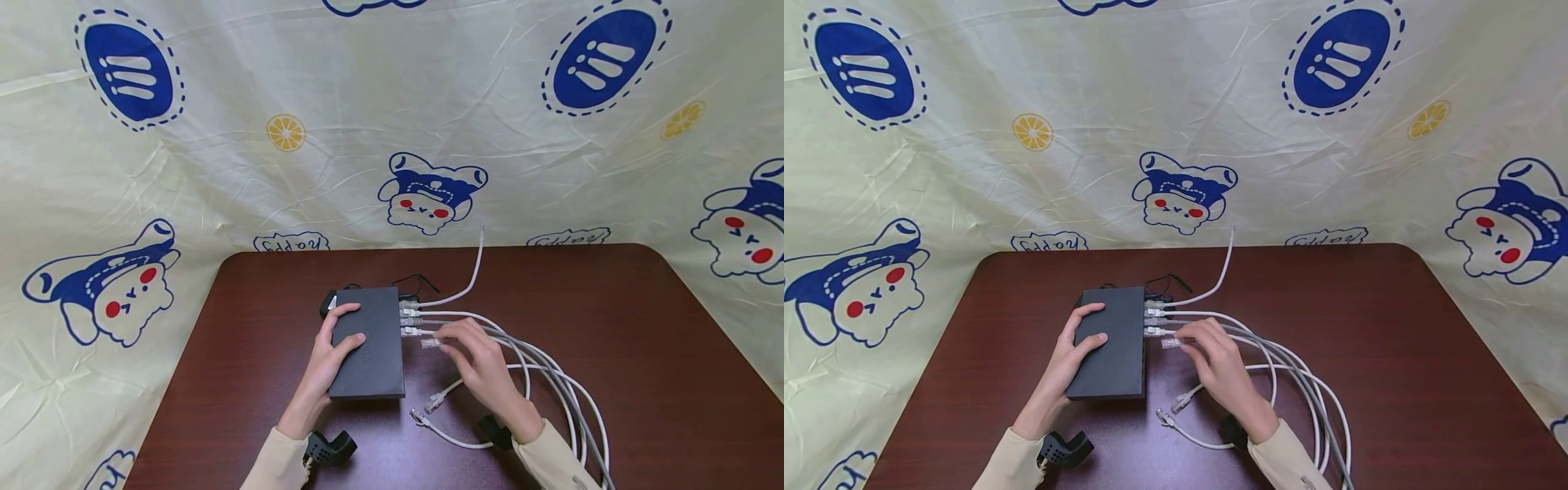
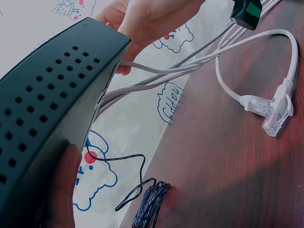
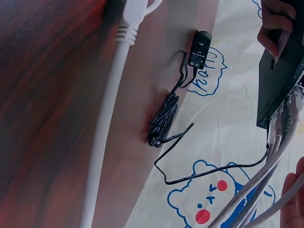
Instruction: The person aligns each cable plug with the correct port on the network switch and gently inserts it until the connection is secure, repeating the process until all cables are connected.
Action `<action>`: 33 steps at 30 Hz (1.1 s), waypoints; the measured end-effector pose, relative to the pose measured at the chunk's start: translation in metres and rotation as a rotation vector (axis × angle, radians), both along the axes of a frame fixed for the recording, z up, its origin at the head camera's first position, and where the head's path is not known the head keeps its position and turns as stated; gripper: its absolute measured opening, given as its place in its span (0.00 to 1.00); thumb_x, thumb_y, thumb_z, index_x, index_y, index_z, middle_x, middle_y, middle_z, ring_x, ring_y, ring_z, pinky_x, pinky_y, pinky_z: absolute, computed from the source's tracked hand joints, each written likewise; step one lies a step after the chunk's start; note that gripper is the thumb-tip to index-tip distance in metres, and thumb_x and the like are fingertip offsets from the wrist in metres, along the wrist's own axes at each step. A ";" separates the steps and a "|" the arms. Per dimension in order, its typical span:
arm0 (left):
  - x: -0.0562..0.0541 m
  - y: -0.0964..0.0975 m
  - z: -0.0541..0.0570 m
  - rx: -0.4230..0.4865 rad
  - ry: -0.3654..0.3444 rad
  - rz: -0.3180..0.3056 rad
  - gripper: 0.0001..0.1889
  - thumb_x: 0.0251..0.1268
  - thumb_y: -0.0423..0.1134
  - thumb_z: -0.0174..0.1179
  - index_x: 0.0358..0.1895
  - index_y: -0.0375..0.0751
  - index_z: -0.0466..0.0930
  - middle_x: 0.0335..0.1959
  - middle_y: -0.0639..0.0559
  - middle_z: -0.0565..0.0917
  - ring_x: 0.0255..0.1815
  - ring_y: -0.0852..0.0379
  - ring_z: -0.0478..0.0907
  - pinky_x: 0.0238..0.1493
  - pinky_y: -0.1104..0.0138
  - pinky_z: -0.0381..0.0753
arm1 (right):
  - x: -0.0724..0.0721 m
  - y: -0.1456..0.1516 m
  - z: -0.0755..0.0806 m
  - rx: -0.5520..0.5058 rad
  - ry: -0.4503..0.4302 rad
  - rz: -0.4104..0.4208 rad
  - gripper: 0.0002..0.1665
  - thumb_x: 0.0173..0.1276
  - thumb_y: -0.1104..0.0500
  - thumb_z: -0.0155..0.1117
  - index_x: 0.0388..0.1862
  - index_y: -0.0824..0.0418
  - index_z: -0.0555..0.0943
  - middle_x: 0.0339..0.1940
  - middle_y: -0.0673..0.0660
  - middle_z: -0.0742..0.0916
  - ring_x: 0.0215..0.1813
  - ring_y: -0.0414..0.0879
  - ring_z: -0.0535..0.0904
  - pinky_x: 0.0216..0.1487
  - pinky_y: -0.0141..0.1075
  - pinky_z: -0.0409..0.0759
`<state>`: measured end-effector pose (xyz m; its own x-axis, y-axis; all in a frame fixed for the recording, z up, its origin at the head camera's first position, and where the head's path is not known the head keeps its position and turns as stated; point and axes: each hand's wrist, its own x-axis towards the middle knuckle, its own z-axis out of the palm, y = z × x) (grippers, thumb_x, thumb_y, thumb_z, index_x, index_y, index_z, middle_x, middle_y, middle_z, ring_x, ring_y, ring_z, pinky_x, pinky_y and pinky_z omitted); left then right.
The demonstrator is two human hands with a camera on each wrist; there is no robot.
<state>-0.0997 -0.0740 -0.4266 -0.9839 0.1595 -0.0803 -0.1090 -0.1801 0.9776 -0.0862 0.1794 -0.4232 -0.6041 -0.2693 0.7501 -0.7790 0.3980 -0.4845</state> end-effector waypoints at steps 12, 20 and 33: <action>-0.001 0.002 0.002 0.025 0.000 -0.007 0.25 0.64 0.33 0.59 0.65 0.49 0.68 0.67 0.42 0.60 0.53 0.42 0.67 0.42 0.59 0.72 | -0.005 -0.009 -0.001 0.106 0.012 -0.055 0.13 0.55 0.76 0.65 0.39 0.64 0.81 0.39 0.54 0.80 0.44 0.48 0.76 0.47 0.31 0.70; -0.001 0.002 0.003 0.020 -0.005 -0.016 0.25 0.65 0.34 0.58 0.65 0.51 0.68 0.67 0.43 0.60 0.53 0.42 0.68 0.42 0.58 0.73 | -0.007 -0.013 -0.001 0.130 0.055 -0.093 0.11 0.57 0.72 0.65 0.39 0.63 0.82 0.38 0.54 0.80 0.42 0.49 0.75 0.45 0.34 0.69; 0.001 0.003 0.002 0.009 -0.001 -0.014 0.25 0.65 0.35 0.59 0.65 0.51 0.68 0.68 0.42 0.59 0.54 0.41 0.67 0.42 0.58 0.73 | -0.008 -0.020 -0.002 0.133 0.096 -0.065 0.07 0.62 0.71 0.64 0.38 0.63 0.83 0.37 0.53 0.82 0.40 0.48 0.76 0.41 0.34 0.73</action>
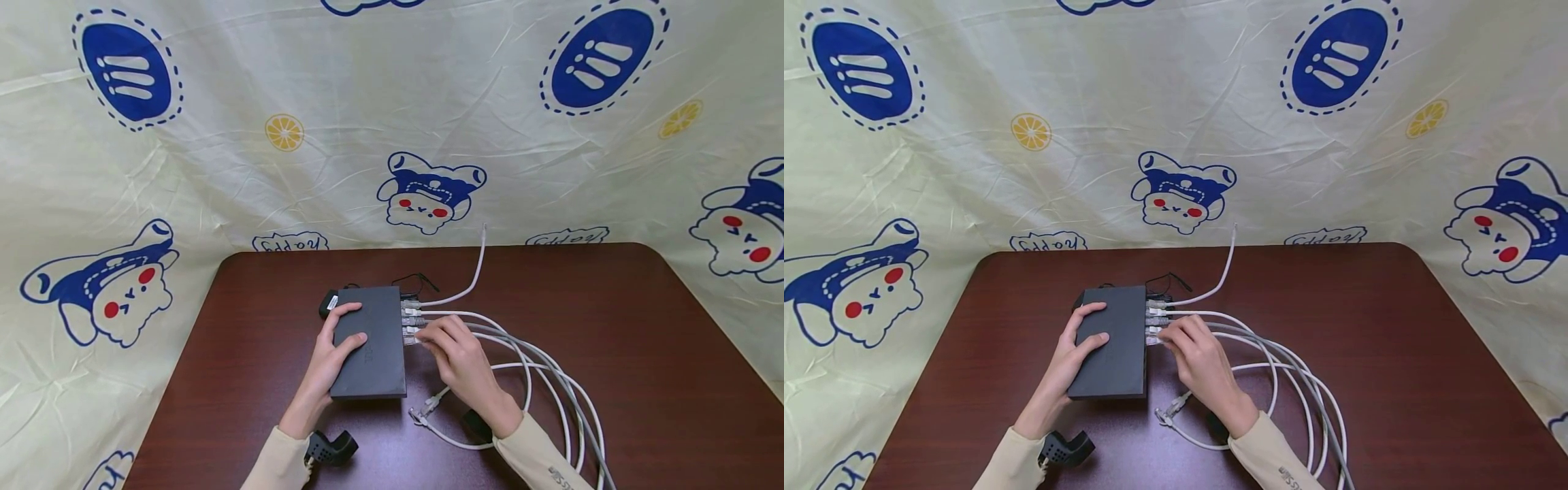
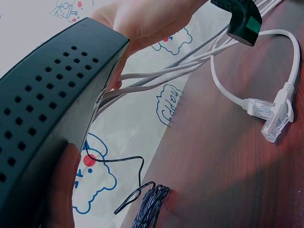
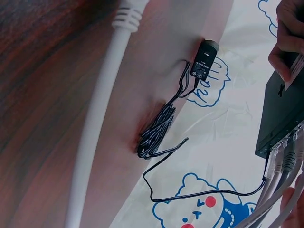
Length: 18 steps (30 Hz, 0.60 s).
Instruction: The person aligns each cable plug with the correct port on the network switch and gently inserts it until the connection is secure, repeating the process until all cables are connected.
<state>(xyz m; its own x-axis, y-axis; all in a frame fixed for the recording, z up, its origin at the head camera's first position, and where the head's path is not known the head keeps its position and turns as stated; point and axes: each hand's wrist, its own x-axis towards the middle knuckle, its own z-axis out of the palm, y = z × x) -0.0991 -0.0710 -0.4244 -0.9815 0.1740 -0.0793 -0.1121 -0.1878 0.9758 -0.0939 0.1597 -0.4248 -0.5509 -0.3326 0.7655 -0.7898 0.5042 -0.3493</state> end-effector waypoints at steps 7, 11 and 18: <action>0.001 0.000 0.000 0.008 -0.012 0.004 0.24 0.66 0.35 0.58 0.65 0.53 0.68 0.67 0.43 0.60 0.52 0.42 0.69 0.41 0.57 0.74 | 0.000 0.000 0.001 -0.009 0.005 0.009 0.08 0.60 0.71 0.65 0.38 0.63 0.83 0.36 0.53 0.82 0.40 0.47 0.76 0.41 0.34 0.74; 0.001 0.000 0.000 0.006 -0.020 0.003 0.24 0.66 0.35 0.58 0.64 0.55 0.69 0.66 0.43 0.61 0.50 0.42 0.71 0.40 0.57 0.74 | 0.000 0.000 0.001 -0.024 0.006 0.019 0.09 0.57 0.72 0.67 0.36 0.63 0.82 0.35 0.52 0.83 0.39 0.47 0.77 0.40 0.33 0.73; 0.003 0.001 0.000 0.010 -0.013 -0.008 0.25 0.66 0.35 0.58 0.65 0.54 0.68 0.67 0.42 0.60 0.51 0.42 0.70 0.41 0.57 0.74 | 0.001 0.001 0.000 -0.019 0.006 0.015 0.12 0.54 0.74 0.68 0.35 0.62 0.82 0.34 0.52 0.83 0.38 0.46 0.77 0.39 0.34 0.74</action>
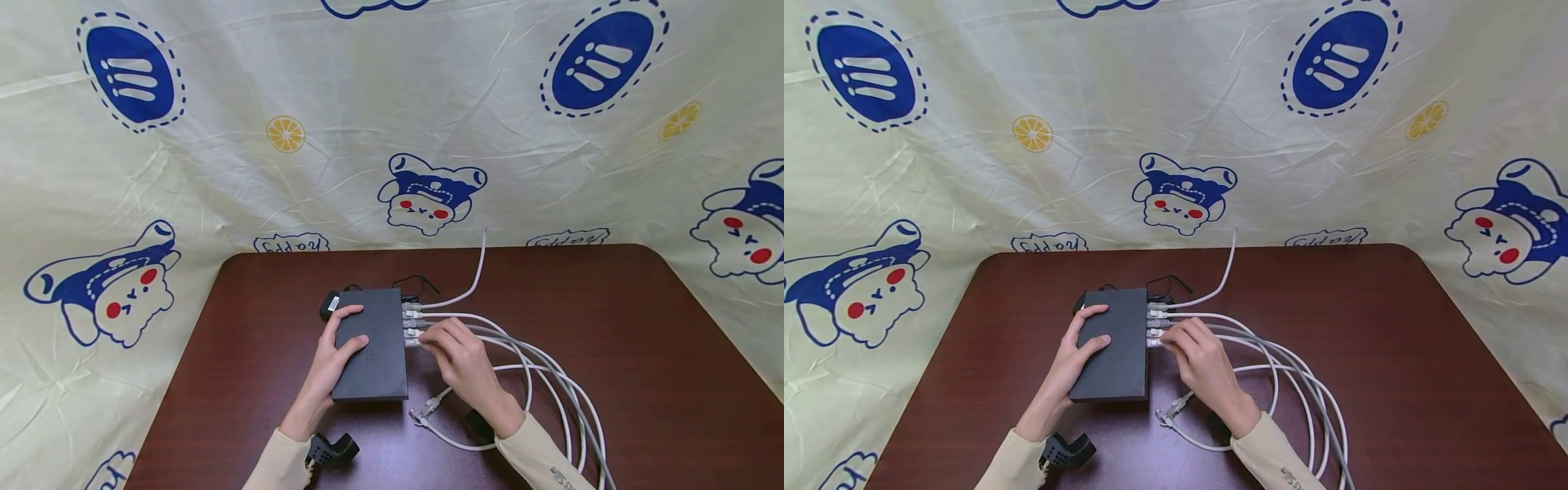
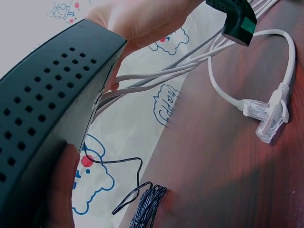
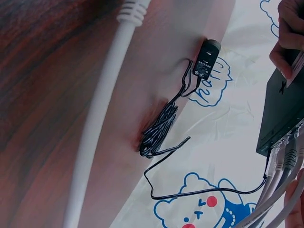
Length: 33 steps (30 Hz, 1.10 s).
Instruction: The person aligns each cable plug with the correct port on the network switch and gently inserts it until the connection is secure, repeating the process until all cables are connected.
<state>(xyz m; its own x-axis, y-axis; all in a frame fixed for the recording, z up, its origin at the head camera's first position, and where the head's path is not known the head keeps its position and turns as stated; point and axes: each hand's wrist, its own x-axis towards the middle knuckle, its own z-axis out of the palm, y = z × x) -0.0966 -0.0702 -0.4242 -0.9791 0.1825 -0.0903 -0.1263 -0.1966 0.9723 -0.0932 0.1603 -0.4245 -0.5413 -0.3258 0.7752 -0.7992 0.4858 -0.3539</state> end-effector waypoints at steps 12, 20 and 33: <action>0.000 0.002 0.000 -0.031 0.022 -0.011 0.25 0.66 0.35 0.58 0.65 0.55 0.68 0.67 0.44 0.60 0.54 0.42 0.67 0.44 0.57 0.72 | 0.001 -0.002 -0.001 0.002 -0.021 -0.008 0.13 0.52 0.76 0.69 0.35 0.63 0.83 0.34 0.53 0.82 0.37 0.46 0.77 0.38 0.33 0.74; 0.000 0.003 0.002 -0.033 0.029 -0.017 0.25 0.66 0.34 0.58 0.65 0.56 0.68 0.67 0.44 0.60 0.53 0.42 0.67 0.44 0.57 0.72 | 0.002 -0.002 -0.001 -0.015 -0.006 0.004 0.12 0.53 0.76 0.68 0.35 0.64 0.83 0.34 0.53 0.83 0.38 0.46 0.77 0.38 0.32 0.74; -0.001 0.003 0.001 -0.079 0.021 -0.041 0.25 0.66 0.36 0.58 0.65 0.59 0.67 0.67 0.45 0.60 0.56 0.42 0.66 0.46 0.57 0.69 | 0.002 -0.007 -0.004 -0.062 0.064 0.009 0.12 0.73 0.62 0.55 0.34 0.65 0.83 0.33 0.55 0.83 0.36 0.47 0.78 0.38 0.33 0.75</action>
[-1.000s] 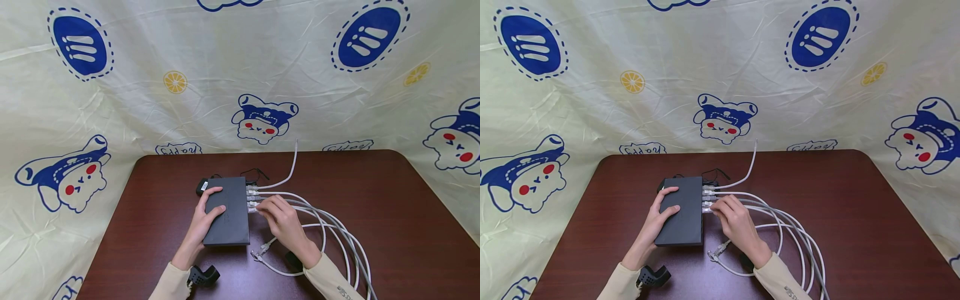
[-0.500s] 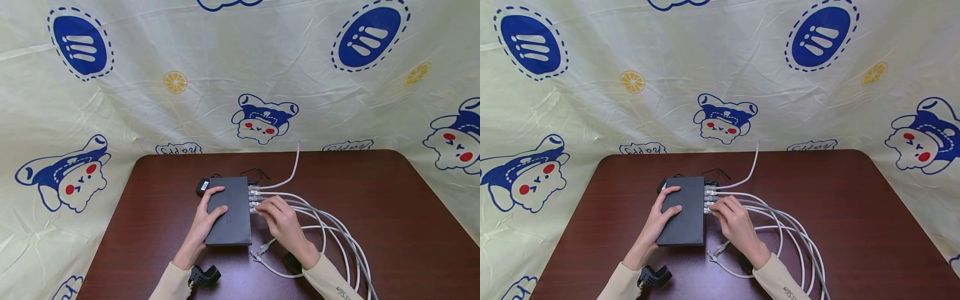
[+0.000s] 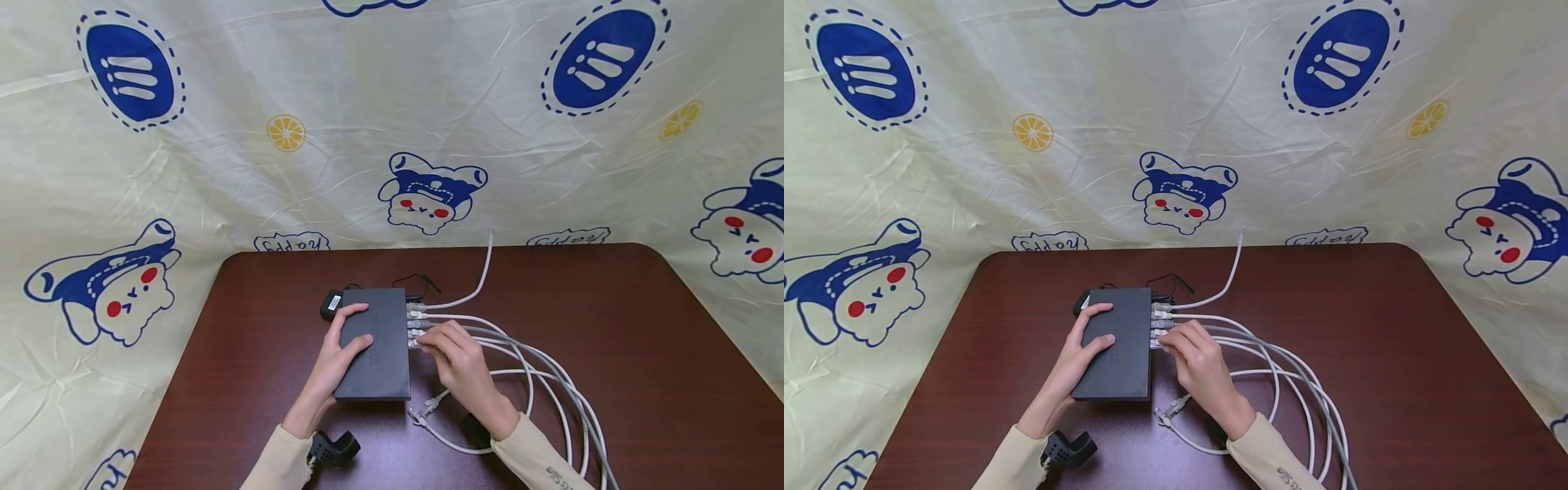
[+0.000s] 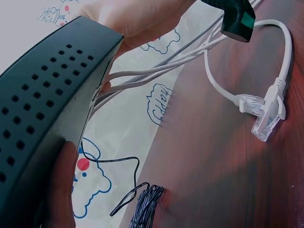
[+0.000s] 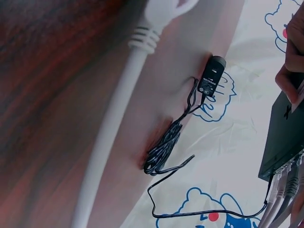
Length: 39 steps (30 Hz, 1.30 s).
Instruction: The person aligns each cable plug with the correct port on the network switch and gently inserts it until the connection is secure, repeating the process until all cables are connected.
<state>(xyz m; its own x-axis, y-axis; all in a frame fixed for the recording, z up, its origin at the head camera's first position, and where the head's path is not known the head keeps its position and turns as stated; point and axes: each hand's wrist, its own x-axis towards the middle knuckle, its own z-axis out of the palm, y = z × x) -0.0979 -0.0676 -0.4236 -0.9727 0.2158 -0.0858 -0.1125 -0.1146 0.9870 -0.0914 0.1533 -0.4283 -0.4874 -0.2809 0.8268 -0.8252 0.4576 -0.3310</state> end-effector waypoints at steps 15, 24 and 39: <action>-0.001 0.002 -0.002 0.010 -0.011 -0.008 0.25 0.66 0.36 0.58 0.65 0.59 0.67 0.66 0.44 0.61 0.50 0.43 0.70 0.43 0.57 0.73 | -0.002 -0.003 -0.001 -0.012 0.037 -0.019 0.13 0.72 0.62 0.54 0.32 0.65 0.84 0.32 0.53 0.83 0.35 0.46 0.77 0.37 0.33 0.75; -0.003 0.002 0.000 0.022 0.015 -0.002 0.25 0.65 0.34 0.58 0.64 0.56 0.69 0.64 0.43 0.64 0.48 0.45 0.72 0.41 0.58 0.74 | -0.002 0.001 0.001 0.012 0.032 0.011 0.15 0.75 0.59 0.52 0.34 0.65 0.83 0.33 0.54 0.83 0.36 0.47 0.77 0.37 0.33 0.74; -0.003 0.004 -0.002 0.047 0.046 0.007 0.25 0.63 0.34 0.59 0.64 0.54 0.69 0.66 0.43 0.62 0.53 0.44 0.68 0.44 0.58 0.73 | 0.001 0.010 0.002 0.079 -0.073 0.007 0.07 0.60 0.70 0.65 0.37 0.63 0.83 0.36 0.53 0.82 0.39 0.47 0.77 0.41 0.33 0.73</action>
